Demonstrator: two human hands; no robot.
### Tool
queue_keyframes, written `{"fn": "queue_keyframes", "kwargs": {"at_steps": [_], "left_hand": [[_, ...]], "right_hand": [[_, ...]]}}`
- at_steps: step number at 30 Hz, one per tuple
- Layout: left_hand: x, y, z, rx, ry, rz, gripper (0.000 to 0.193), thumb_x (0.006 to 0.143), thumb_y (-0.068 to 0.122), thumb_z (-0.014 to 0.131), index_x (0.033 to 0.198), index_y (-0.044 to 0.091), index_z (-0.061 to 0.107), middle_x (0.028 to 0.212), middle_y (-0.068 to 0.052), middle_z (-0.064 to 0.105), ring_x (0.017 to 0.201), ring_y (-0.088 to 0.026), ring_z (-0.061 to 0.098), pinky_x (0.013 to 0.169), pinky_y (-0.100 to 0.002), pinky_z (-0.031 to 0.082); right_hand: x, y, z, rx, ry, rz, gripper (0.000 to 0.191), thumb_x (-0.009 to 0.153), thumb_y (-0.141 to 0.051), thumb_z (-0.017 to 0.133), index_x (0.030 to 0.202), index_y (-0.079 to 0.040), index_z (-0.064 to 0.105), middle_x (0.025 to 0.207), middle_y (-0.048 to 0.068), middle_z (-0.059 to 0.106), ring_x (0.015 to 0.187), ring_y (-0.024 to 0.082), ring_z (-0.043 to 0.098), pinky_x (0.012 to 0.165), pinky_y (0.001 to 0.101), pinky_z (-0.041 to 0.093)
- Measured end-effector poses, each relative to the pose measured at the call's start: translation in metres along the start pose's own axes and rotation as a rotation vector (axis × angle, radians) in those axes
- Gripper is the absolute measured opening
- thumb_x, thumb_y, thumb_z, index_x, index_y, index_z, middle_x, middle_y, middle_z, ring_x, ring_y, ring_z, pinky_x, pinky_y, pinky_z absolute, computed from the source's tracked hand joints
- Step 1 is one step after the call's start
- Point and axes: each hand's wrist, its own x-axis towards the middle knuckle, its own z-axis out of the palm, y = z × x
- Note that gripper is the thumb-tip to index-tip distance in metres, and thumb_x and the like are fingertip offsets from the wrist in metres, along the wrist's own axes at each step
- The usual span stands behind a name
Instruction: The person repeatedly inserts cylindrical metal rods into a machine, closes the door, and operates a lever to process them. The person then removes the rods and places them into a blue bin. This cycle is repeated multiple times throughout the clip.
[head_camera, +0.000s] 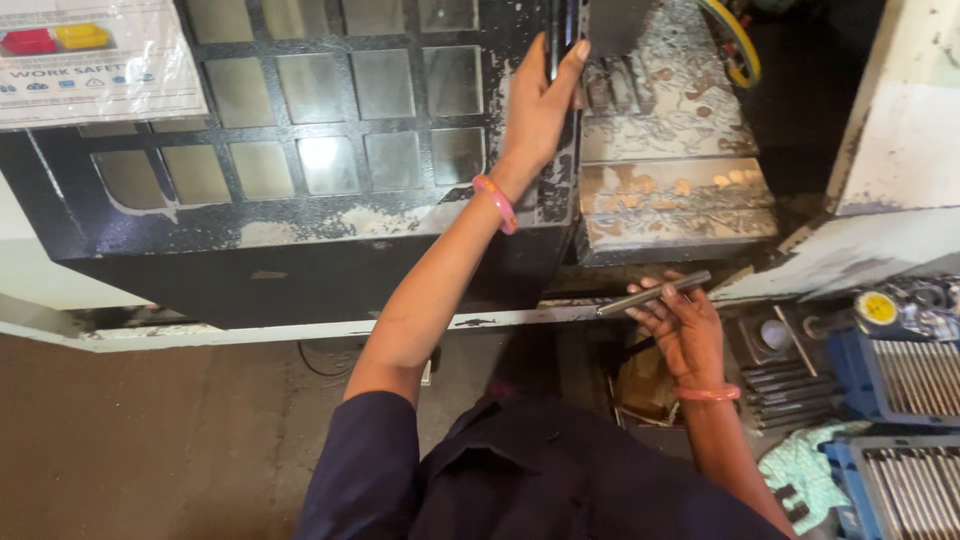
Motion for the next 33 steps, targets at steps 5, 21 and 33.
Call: {"fn": "queue_keyframes", "kwargs": {"at_steps": [5,21,33], "left_hand": [[0.001,0.007,0.016,0.143,0.163,0.068,0.015,0.099,0.018,0.07,0.099,0.005,0.064,0.072,0.002,0.062,0.061,-0.006,0.055,0.055,-0.025,0.044],[0.016,-0.01,0.052,0.426,0.499,0.149,0.033,0.099,0.012,0.074,0.125,-0.002,0.058,0.089,-0.006,0.067,0.066,-0.008,0.062,0.057,-0.024,0.053],[0.017,-0.013,0.036,0.376,0.557,0.114,0.04,0.1,0.01,0.071,0.133,-0.003,0.054,0.087,-0.003,0.062,0.062,-0.006,0.056,0.056,-0.022,0.048]], "right_hand": [[0.053,-0.043,0.0,-0.314,-0.12,-0.028,0.018,0.103,-0.01,0.055,0.118,0.0,0.055,0.113,0.023,0.073,0.106,0.038,0.072,0.085,0.045,0.062],[0.41,-0.108,0.086,-0.146,-0.421,0.567,0.036,0.095,-0.041,0.079,0.086,-0.017,0.055,0.076,-0.001,0.053,0.058,0.01,0.046,0.05,0.025,0.038],[0.547,-0.088,0.241,0.053,-0.351,0.093,0.07,0.089,-0.051,0.074,0.14,-0.01,0.049,0.142,0.015,0.057,0.116,0.042,0.067,0.09,0.061,0.053]]}}
